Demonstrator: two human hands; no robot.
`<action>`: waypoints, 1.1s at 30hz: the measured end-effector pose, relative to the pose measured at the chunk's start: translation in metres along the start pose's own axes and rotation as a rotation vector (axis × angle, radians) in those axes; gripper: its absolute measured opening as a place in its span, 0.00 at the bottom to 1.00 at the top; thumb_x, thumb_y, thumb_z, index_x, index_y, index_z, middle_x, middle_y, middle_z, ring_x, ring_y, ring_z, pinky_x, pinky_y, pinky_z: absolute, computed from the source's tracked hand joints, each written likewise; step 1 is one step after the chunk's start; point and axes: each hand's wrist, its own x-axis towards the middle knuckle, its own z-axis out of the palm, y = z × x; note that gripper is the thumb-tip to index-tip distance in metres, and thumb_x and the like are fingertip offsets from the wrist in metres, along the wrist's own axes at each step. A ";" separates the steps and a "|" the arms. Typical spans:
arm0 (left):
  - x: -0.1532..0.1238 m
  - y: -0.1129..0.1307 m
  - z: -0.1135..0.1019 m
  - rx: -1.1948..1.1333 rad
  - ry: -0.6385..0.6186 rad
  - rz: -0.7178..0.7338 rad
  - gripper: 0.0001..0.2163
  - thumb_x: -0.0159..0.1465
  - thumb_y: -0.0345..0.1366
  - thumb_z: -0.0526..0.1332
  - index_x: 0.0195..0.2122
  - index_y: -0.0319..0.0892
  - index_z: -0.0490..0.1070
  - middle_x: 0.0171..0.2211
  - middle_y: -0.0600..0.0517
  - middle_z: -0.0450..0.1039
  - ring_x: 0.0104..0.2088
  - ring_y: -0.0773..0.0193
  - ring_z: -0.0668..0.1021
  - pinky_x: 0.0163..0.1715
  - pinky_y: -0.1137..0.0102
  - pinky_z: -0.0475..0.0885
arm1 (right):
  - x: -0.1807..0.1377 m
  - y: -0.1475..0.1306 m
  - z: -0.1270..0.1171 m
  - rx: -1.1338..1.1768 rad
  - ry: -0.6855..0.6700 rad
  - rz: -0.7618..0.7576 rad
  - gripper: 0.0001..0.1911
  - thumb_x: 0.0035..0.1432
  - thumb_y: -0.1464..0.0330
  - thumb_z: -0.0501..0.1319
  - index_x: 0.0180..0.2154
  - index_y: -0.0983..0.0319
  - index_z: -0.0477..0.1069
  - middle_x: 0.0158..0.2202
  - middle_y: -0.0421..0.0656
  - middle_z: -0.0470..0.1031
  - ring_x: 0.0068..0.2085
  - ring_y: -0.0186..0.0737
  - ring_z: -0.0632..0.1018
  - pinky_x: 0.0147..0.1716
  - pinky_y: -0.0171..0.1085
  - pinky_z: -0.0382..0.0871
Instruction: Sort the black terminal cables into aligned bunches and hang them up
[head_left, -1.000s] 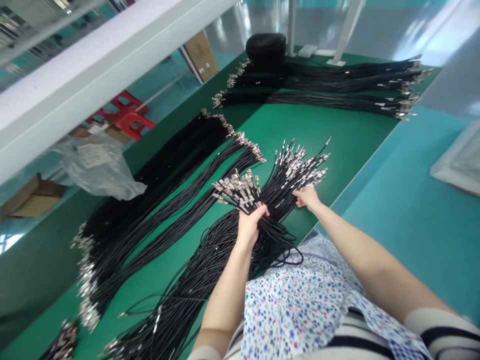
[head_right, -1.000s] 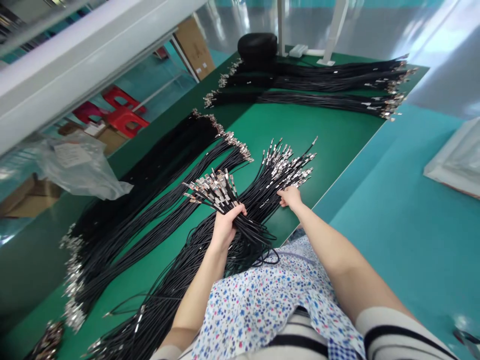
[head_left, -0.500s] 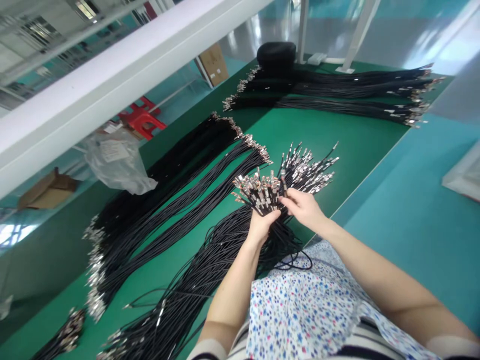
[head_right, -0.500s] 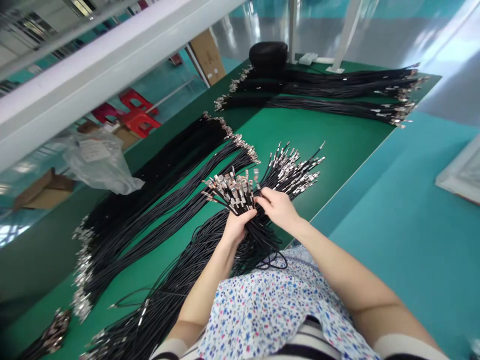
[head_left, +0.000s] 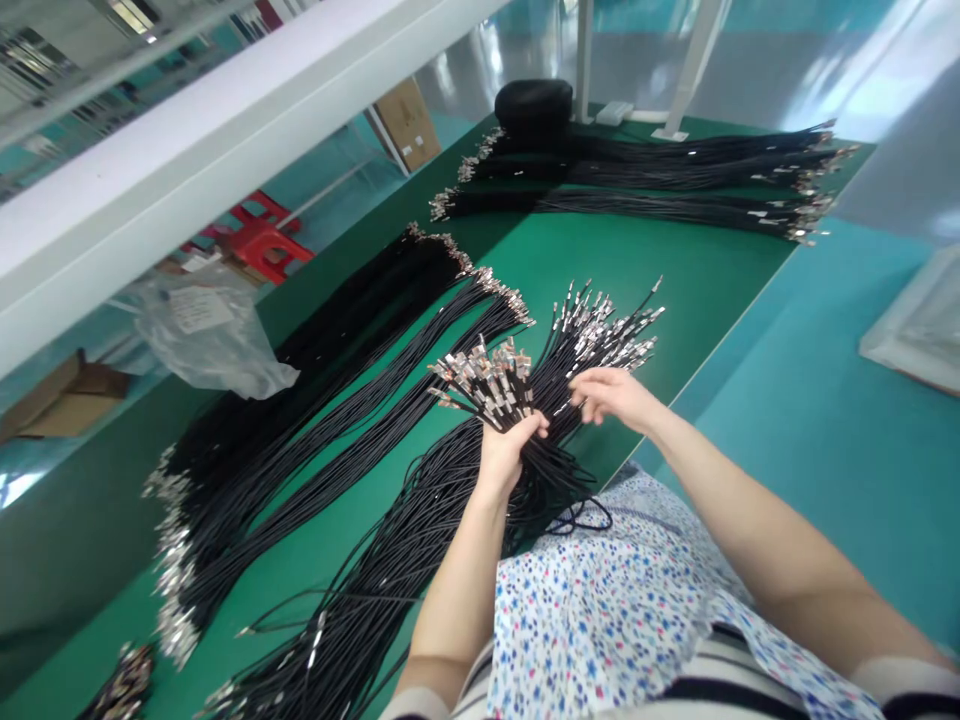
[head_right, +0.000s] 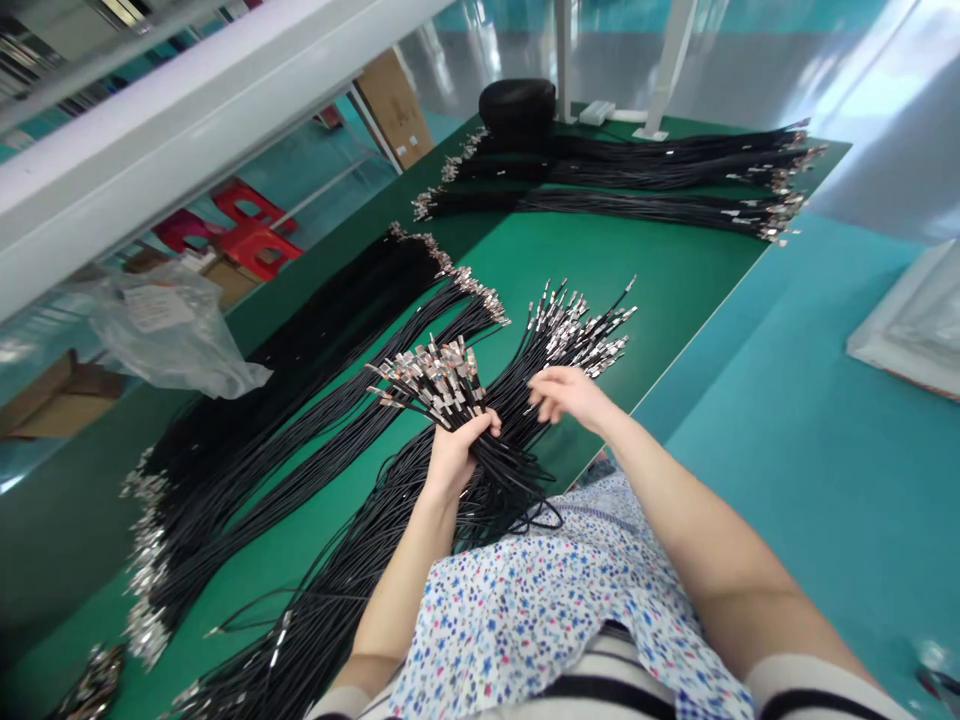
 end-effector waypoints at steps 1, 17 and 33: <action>0.002 0.002 0.000 -0.014 -0.011 -0.021 0.11 0.50 0.32 0.62 0.34 0.35 0.69 0.22 0.52 0.68 0.22 0.70 0.70 0.26 0.73 0.65 | 0.008 0.017 -0.011 -0.040 0.199 0.098 0.07 0.51 0.68 0.57 0.30 0.67 0.66 0.24 0.44 0.72 0.18 0.30 0.70 0.13 0.28 0.59; 0.012 0.000 -0.006 -0.125 -0.011 -0.076 0.11 0.45 0.31 0.65 0.29 0.35 0.66 0.25 0.53 0.66 0.21 0.71 0.70 0.26 0.72 0.66 | 0.047 0.079 -0.029 -0.071 0.413 0.393 0.06 0.48 0.76 0.60 0.23 0.68 0.62 0.15 0.46 0.69 0.14 0.36 0.70 0.12 0.33 0.65; 0.012 -0.005 0.000 -0.009 0.002 -0.016 0.12 0.46 0.30 0.64 0.34 0.37 0.71 0.34 0.50 0.72 0.36 0.65 0.74 0.44 0.67 0.66 | -0.006 -0.042 0.037 -0.411 -0.086 -0.374 0.17 0.56 0.64 0.51 0.20 0.65 0.64 0.13 0.36 0.64 0.14 0.25 0.65 0.18 0.27 0.59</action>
